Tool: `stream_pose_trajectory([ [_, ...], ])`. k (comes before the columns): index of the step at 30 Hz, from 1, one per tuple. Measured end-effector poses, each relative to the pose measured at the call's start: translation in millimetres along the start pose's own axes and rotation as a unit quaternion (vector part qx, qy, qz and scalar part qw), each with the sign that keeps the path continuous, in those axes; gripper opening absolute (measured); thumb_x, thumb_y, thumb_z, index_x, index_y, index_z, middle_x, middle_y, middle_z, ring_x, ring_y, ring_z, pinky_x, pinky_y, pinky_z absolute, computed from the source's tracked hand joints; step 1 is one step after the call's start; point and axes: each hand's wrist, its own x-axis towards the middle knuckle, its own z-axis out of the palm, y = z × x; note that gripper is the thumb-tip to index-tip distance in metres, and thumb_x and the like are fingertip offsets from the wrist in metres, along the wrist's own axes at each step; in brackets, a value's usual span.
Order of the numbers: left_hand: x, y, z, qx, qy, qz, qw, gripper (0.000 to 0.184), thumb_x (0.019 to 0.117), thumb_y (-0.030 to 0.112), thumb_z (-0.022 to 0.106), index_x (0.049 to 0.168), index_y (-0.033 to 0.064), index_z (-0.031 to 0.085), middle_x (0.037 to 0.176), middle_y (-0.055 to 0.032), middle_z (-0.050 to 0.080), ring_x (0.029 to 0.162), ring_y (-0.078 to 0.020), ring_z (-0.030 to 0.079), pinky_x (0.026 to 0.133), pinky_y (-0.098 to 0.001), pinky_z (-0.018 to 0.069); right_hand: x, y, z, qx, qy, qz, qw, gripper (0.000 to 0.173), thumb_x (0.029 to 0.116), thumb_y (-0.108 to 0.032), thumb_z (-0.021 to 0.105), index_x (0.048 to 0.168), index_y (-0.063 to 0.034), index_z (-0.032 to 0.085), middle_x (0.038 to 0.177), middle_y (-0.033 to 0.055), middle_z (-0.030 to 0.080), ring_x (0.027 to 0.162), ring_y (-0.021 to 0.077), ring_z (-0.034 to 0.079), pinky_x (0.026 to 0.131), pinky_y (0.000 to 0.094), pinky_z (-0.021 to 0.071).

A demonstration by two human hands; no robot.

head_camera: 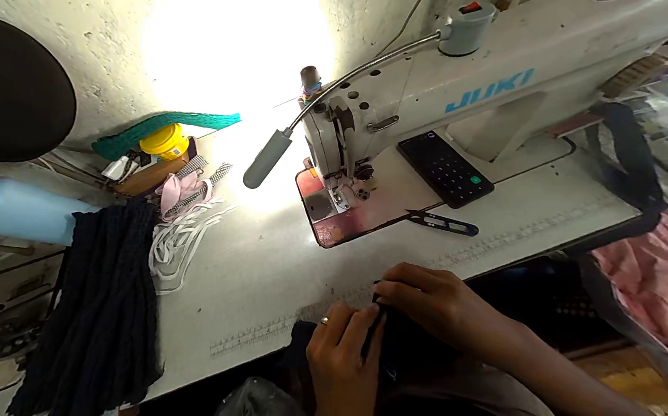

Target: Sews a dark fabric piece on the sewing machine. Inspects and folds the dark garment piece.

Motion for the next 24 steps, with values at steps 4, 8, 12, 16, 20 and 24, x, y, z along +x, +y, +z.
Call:
stream_pose_trajectory([
  [4, -5.3, -1.7, 1.4, 0.002, 0.007, 0.020, 1.000, 0.009, 0.0886, 0.018, 0.075, 0.091, 0.0103, 0.079, 0.084, -0.0037, 0.067, 0.086, -0.0083, 0.063, 0.077, -0.0153, 0.0503, -5.8, 3.2, 2.8, -0.024, -0.013, 0.040, 0.999, 0.019, 0.1029, -0.015, 0.055, 0.095, -0.0051, 0.069, 0.086, 0.0094, 0.067, 0.074, 0.0153, 0.066, 0.064, 0.0209, 0.0539],
  [8, -8.2, 1.2, -5.3, -0.031, 0.004, 0.006, 0.999, 0.008, 0.0901, 0.014, 0.074, 0.093, 0.0079, 0.077, 0.087, -0.0051, 0.064, 0.089, -0.0072, 0.061, 0.083, -0.0131, 0.0491, -5.3, 0.3, -3.6, 0.151, 0.001, 0.270, 0.951, 0.019, 0.1037, -0.013, 0.049, 0.099, -0.0018, 0.064, 0.089, 0.0028, 0.063, 0.075, 0.0010, 0.059, 0.067, 0.0131, 0.0494],
  [12, -8.0, 1.9, -6.6, -0.061, -0.003, -0.032, 0.998, 0.010, 0.0905, 0.014, 0.073, 0.094, 0.0051, 0.075, 0.089, -0.0054, 0.064, 0.090, -0.0031, 0.062, 0.082, -0.0098, 0.0493, 1.5, -11.9, -4.3, 0.439, 0.002, 0.457, 0.774, 0.017, 0.1072, -0.020, 0.047, 0.095, -0.0137, 0.057, 0.075, -0.0096, 0.056, 0.066, -0.0025, 0.055, 0.062, 0.0144, 0.0473],
  [16, -1.4, 2.3, -6.3, -0.065, -0.010, -0.040, 0.997, 0.016, 0.0896, 0.018, 0.075, 0.096, 0.0026, 0.075, 0.084, -0.0058, 0.065, 0.081, -0.0009, 0.061, 0.076, -0.0081, 0.0489, -3.2, -22.9, 1.3, 0.444, 0.029, 0.384, 0.809, 0.014, 0.1053, -0.022, 0.053, 0.114, -0.0109, 0.058, 0.082, -0.0113, 0.062, 0.072, -0.0051, 0.059, 0.066, 0.0125, 0.0497],
  [20, 1.1, 0.0, -5.8, -0.089, -0.001, -0.048, 0.995, 0.015, 0.0899, 0.018, 0.075, 0.093, 0.0039, 0.077, 0.082, -0.0032, 0.063, 0.079, 0.0017, 0.060, 0.073, -0.0066, 0.0480, -6.0, -22.6, -3.2, 0.372, 0.038, 0.269, 0.888, 0.033, 0.0986, -0.017, 0.065, 0.127, -0.0023, 0.062, 0.087, -0.0063, 0.068, 0.077, -0.0051, 0.063, 0.071, 0.0107, 0.0535],
  [24, 0.3, -5.3, -12.3, -0.167, -0.007, -0.062, 0.984, 0.014, 0.0941, 0.022, 0.072, 0.093, 0.0083, 0.075, 0.087, 0.0024, 0.064, 0.085, 0.0039, 0.060, 0.077, -0.0075, 0.0498, -8.9, -12.2, -12.9, 0.434, 0.090, 0.284, 0.850, 0.023, 0.0950, -0.006, 0.064, 0.118, -0.0113, 0.067, 0.084, -0.0111, 0.067, 0.074, -0.0048, 0.061, 0.067, 0.0114, 0.0517],
])
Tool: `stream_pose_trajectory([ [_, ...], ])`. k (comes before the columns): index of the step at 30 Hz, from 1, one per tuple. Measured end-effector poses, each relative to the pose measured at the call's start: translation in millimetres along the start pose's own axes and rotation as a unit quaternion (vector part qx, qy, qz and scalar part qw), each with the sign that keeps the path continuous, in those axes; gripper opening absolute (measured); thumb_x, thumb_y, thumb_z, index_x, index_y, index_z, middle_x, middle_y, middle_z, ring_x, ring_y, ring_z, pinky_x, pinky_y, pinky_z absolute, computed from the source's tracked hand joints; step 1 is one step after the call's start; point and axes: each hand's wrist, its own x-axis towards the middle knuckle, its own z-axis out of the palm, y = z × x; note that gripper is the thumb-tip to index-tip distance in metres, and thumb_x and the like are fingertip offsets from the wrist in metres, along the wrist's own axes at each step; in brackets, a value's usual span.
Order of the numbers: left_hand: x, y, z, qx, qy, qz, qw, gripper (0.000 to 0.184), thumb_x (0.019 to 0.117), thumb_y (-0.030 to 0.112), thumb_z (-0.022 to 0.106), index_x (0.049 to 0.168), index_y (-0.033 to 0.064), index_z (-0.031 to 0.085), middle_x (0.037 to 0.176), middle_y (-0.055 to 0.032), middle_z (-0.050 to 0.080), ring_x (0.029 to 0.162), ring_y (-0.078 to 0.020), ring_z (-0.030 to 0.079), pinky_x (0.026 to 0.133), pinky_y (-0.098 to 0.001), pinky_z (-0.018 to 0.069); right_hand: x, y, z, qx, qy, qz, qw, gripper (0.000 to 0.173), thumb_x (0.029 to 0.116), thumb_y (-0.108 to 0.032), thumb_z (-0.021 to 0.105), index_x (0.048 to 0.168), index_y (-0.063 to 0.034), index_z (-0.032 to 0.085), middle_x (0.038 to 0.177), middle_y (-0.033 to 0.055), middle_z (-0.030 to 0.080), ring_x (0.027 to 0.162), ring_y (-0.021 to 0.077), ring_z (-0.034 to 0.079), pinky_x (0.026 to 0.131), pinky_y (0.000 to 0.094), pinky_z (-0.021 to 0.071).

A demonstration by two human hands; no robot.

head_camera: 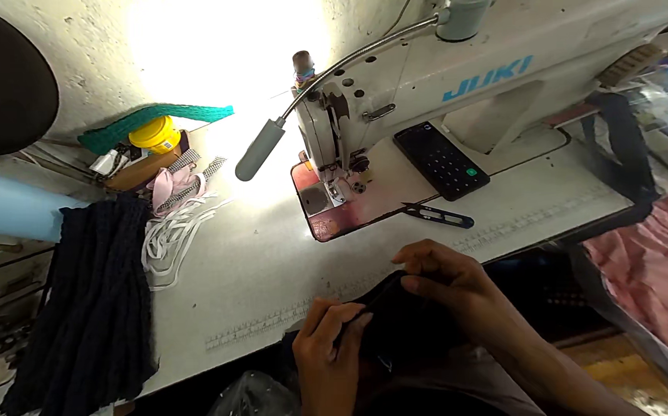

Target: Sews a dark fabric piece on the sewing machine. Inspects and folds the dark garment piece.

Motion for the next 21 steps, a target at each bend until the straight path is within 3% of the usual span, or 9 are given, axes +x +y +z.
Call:
stream_pose_trajectory([
  [4, 0.1, 0.2, -2.8, -0.033, 0.004, -0.013, 0.999, 0.017, 0.0971, 0.026, 0.068, 0.094, 0.0103, 0.073, 0.089, 0.0047, 0.064, 0.088, 0.0038, 0.060, 0.080, -0.0089, 0.0500, 1.0, 2.0, 2.9, 0.088, 0.006, 0.021, 0.996, 0.024, 0.0938, -0.004, 0.064, 0.115, -0.0146, 0.070, 0.084, -0.0110, 0.068, 0.075, -0.0042, 0.062, 0.070, 0.0123, 0.0521],
  [7, 4.0, 1.5, -3.3, -0.013, -0.018, -0.016, 1.000, 0.017, 0.0965, 0.023, 0.069, 0.100, 0.0071, 0.075, 0.091, 0.0013, 0.064, 0.087, 0.0039, 0.060, 0.079, -0.0079, 0.0495, 0.7, 0.1, 3.3, 0.029, -0.048, 0.003, 0.998, 0.021, 0.1003, -0.007, 0.058, 0.113, -0.0093, 0.074, 0.101, -0.0072, 0.073, 0.091, -0.0032, 0.066, 0.081, 0.0140, 0.0552],
  [9, 7.0, 3.0, -3.1, 0.009, -0.023, -0.004, 1.000, 0.021, 0.0943, 0.022, 0.072, 0.107, 0.0065, 0.076, 0.089, -0.0006, 0.063, 0.081, 0.0040, 0.057, 0.073, -0.0070, 0.0467, 1.1, -1.8, 4.3, -0.028, -0.073, -0.029, 0.996, 0.021, 0.1001, -0.007, 0.059, 0.114, -0.0038, 0.074, 0.105, -0.0025, 0.074, 0.094, -0.0020, 0.067, 0.084, 0.0140, 0.0558],
  [12, 9.6, 4.5, -0.2, 0.057, -0.019, 0.032, 0.998, 0.018, 0.0943, 0.021, 0.072, 0.105, 0.0079, 0.078, 0.086, -0.0021, 0.063, 0.080, 0.0025, 0.059, 0.074, -0.0071, 0.0481, 1.7, -0.9, 5.9, -0.134, -0.069, -0.078, 0.986, 0.020, 0.0990, -0.014, 0.065, 0.113, -0.0036, 0.075, 0.100, 0.0014, 0.072, 0.092, 0.0001, 0.068, 0.083, 0.0131, 0.0567],
  [17, 7.2, -0.4, 1.7, 0.118, -0.029, 0.051, 0.991, 0.024, 0.1002, 0.029, 0.063, 0.093, 0.0084, 0.074, 0.080, -0.0016, 0.061, 0.074, -0.0014, 0.057, 0.066, -0.0108, 0.0460, 3.3, 1.8, 3.2, -0.327, -0.049, -0.190, 0.924, 0.019, 0.1023, -0.019, 0.059, 0.098, -0.0068, 0.074, 0.085, 0.0043, 0.067, 0.082, 0.0031, 0.062, 0.077, 0.0093, 0.0490],
  [21, 3.6, -5.8, 1.7, 0.107, -0.033, 0.040, 0.993, 0.028, 0.1017, 0.033, 0.060, 0.092, 0.0101, 0.074, 0.085, -0.0007, 0.062, 0.083, -0.0020, 0.058, 0.074, -0.0123, 0.0465, 5.5, 4.7, 2.1, -0.363, -0.059, -0.198, 0.908, 0.021, 0.1025, -0.018, 0.057, 0.094, -0.0067, 0.071, 0.079, 0.0042, 0.061, 0.076, 0.0063, 0.058, 0.072, 0.0110, 0.0469],
])
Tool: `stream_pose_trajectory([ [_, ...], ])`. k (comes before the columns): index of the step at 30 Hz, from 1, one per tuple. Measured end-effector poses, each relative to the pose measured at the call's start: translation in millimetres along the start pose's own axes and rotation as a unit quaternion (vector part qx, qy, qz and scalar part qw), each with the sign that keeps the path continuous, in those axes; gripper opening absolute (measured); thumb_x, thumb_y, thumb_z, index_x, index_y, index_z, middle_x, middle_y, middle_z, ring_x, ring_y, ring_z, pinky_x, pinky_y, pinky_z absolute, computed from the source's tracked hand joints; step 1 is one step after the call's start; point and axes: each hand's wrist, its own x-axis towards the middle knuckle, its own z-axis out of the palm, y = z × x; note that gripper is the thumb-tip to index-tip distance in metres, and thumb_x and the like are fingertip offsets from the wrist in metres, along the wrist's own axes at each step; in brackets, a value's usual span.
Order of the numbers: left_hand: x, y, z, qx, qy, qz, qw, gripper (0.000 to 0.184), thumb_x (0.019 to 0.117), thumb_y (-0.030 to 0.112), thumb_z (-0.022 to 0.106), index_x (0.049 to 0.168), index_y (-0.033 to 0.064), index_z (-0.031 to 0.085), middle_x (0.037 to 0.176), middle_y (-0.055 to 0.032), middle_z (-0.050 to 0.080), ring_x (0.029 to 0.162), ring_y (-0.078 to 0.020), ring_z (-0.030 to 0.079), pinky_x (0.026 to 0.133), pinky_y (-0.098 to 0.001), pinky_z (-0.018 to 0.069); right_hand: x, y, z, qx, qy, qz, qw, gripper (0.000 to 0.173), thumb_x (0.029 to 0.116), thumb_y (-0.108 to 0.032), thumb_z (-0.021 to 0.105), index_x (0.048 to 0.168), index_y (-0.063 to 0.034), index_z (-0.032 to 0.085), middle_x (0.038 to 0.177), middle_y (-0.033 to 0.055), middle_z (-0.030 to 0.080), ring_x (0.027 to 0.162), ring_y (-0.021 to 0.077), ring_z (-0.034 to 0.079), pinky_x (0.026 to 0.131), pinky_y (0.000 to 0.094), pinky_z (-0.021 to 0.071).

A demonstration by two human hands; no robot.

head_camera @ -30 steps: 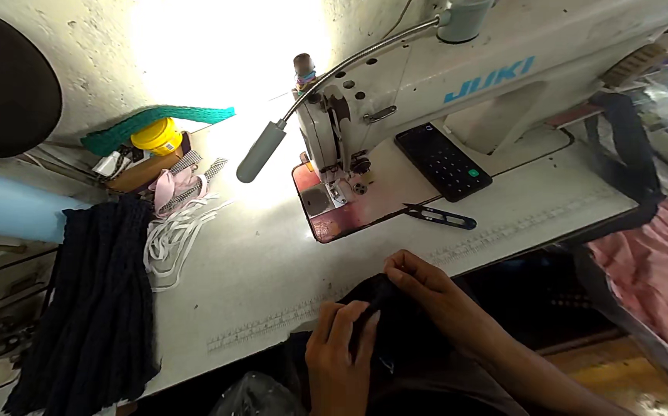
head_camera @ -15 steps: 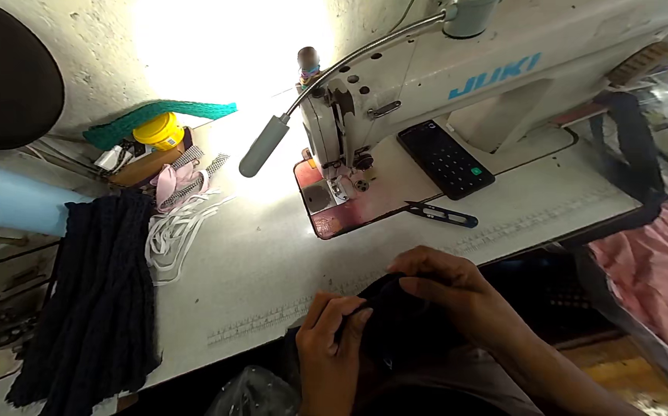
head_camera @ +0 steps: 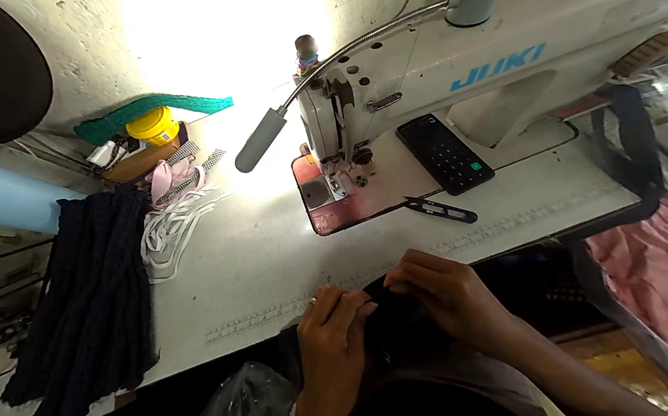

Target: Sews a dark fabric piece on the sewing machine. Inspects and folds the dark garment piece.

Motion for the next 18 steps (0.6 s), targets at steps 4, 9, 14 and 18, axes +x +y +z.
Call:
stream_pose_trajectory([
  [4, 2.3, -1.6, -2.1, -0.036, 0.002, -0.008, 0.999, 0.017, 0.0968, 0.023, 0.069, 0.096, 0.0079, 0.076, 0.095, -0.0043, 0.068, 0.092, -0.0014, 0.064, 0.083, -0.0108, 0.0515, 2.9, 4.5, 1.4, 0.034, -0.030, 0.007, 0.999, 0.022, 0.1040, -0.021, 0.056, 0.096, -0.0073, 0.071, 0.098, 0.0075, 0.063, 0.094, 0.0075, 0.059, 0.083, 0.0123, 0.0481],
  [9, 6.4, 2.0, -1.2, -0.030, 0.019, 0.024, 0.999, 0.016, 0.0983, 0.016, 0.067, 0.105, 0.0077, 0.078, 0.092, -0.0069, 0.067, 0.089, -0.0040, 0.064, 0.082, -0.0125, 0.0521, 6.0, 7.5, 3.1, 0.072, -0.033, -0.013, 0.997, 0.021, 0.1037, -0.027, 0.059, 0.106, -0.0099, 0.070, 0.114, 0.0032, 0.072, 0.113, 0.0101, 0.061, 0.099, 0.0196, 0.0470],
  [14, 6.6, 2.2, -2.7, 0.041, 0.023, 0.088, 0.995, 0.013, 0.0998, 0.011, 0.063, 0.103, 0.0077, 0.076, 0.089, -0.0093, 0.064, 0.083, -0.0112, 0.063, 0.074, -0.0172, 0.0516, 7.5, 9.2, 4.0, 0.047, -0.002, -0.058, 0.997, 0.020, 0.1041, -0.025, 0.059, 0.098, -0.0100, 0.071, 0.087, 0.0009, 0.069, 0.098, 0.0098, 0.064, 0.100, 0.0227, 0.0461],
  [18, 13.2, 4.1, -7.5, 0.086, -0.012, 0.132, 0.987, 0.016, 0.0974, 0.002, 0.057, 0.100, 0.0072, 0.072, 0.087, -0.0096, 0.062, 0.082, -0.0160, 0.061, 0.073, -0.0206, 0.0512, 15.1, 3.7, -6.6, 0.026, -0.014, -0.080, 0.996, 0.022, 0.1046, -0.024, 0.057, 0.095, -0.0090, 0.071, 0.085, 0.0017, 0.069, 0.097, 0.0113, 0.065, 0.104, 0.0248, 0.0450],
])
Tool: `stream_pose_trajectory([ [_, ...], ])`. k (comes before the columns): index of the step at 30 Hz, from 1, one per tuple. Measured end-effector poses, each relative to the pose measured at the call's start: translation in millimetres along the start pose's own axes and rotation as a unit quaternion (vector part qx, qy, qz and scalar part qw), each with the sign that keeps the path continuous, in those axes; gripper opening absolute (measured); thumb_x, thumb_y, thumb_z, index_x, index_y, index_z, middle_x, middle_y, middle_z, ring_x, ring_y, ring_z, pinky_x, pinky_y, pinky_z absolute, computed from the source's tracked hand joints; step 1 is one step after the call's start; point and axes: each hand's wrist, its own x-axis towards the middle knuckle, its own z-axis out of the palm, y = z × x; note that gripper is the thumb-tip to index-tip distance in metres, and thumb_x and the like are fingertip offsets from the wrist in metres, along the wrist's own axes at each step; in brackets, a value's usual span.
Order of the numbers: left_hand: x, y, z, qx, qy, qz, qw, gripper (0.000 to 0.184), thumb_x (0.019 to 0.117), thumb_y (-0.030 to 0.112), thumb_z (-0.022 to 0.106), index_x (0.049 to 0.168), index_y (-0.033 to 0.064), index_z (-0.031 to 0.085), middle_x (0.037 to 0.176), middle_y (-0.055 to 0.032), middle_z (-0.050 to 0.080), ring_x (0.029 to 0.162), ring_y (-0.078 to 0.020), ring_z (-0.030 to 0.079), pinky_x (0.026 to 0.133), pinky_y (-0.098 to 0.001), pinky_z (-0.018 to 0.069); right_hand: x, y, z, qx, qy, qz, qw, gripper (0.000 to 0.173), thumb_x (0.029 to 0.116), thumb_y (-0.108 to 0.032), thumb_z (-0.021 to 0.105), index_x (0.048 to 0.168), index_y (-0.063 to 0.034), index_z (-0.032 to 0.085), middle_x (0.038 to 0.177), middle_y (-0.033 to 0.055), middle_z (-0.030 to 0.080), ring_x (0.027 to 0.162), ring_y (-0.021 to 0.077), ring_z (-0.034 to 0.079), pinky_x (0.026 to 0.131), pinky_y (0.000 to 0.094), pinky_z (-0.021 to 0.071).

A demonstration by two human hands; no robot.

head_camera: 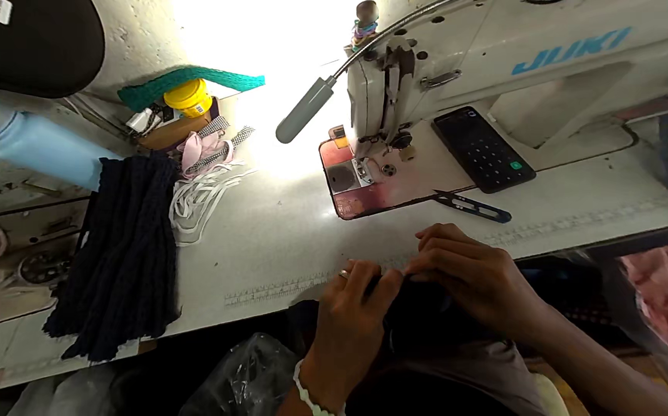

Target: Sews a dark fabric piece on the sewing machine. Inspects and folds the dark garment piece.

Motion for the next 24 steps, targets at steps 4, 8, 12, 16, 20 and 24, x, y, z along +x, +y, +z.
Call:
stream_pose_trajectory([
  [4, 8.2, -5.8, -7.7, -0.148, -0.064, -0.072, 0.984, 0.020, 0.1056, 0.014, 0.052, 0.098, 0.0032, 0.068, 0.090, -0.0076, 0.061, 0.085, -0.0084, 0.061, 0.078, -0.0164, 0.0510, 2.2, 2.0, -1.0, 0.092, -0.016, 0.059, 0.994, 0.021, 0.1022, -0.026, 0.061, 0.097, -0.0090, 0.073, 0.090, -0.0028, 0.072, 0.098, 0.0032, 0.065, 0.099, 0.0191, 0.0479],
  [8, 7.4, -10.4, -13.5, -0.305, -0.057, -0.200, 0.930, 0.025, 0.1039, 0.019, 0.057, 0.107, -0.0033, 0.067, 0.096, -0.0010, 0.066, 0.089, 0.0031, 0.061, 0.081, -0.0128, 0.0509, 3.5, 9.1, -10.4, 0.242, -0.056, 0.125, 0.961, 0.029, 0.1008, -0.027, 0.064, 0.121, -0.0068, 0.068, 0.115, -0.0019, 0.072, 0.111, 0.0036, 0.066, 0.099, 0.0224, 0.0546],
  [12, 6.9, -14.7, -12.2, -0.327, -0.029, -0.228, 0.917, 0.028, 0.1038, 0.025, 0.058, 0.113, -0.0013, 0.064, 0.094, 0.0048, 0.065, 0.086, 0.0053, 0.060, 0.078, -0.0133, 0.0518, 1.3, 15.7, -11.8, 0.256, -0.020, 0.176, 0.950, 0.027, 0.1071, -0.018, 0.050, 0.124, -0.0081, 0.068, 0.123, -0.0008, 0.071, 0.110, 0.0070, 0.068, 0.096, 0.0234, 0.0561],
  [16, 5.2, -17.8, -8.5, -0.324, -0.015, -0.214, 0.922, 0.028, 0.1036, 0.023, 0.059, 0.113, -0.0016, 0.068, 0.101, 0.0017, 0.067, 0.090, 0.0047, 0.061, 0.081, -0.0131, 0.0523, 4.3, 22.5, 2.1, 0.277, -0.030, 0.145, 0.949, 0.024, 0.1005, -0.007, 0.058, 0.122, -0.0022, 0.069, 0.123, 0.0028, 0.072, 0.110, 0.0069, 0.068, 0.097, 0.0232, 0.0565],
  [20, 4.3, -18.7, -5.3, -0.304, 0.005, -0.209, 0.929, 0.023, 0.1014, 0.020, 0.062, 0.110, 0.0005, 0.072, 0.101, 0.0007, 0.070, 0.092, 0.0023, 0.063, 0.082, -0.0140, 0.0534, 12.2, 26.8, 11.3, 0.270, -0.033, 0.091, 0.958, 0.023, 0.0951, 0.000, 0.058, 0.113, -0.0005, 0.073, 0.110, 0.0026, 0.074, 0.106, 0.0034, 0.066, 0.097, 0.0207, 0.0540],
  [24, 3.8, -18.0, -4.1, -0.255, 0.016, -0.176, 0.951, 0.019, 0.0998, 0.017, 0.065, 0.104, 0.0027, 0.076, 0.096, -0.0014, 0.069, 0.089, 0.0011, 0.063, 0.079, -0.0119, 0.0526, 15.3, 29.2, 15.6, 0.221, -0.003, 0.050, 0.974, 0.017, 0.1002, -0.004, 0.057, 0.102, -0.0016, 0.074, 0.098, 0.0025, 0.073, 0.100, 0.0021, 0.065, 0.094, 0.0176, 0.0518],
])
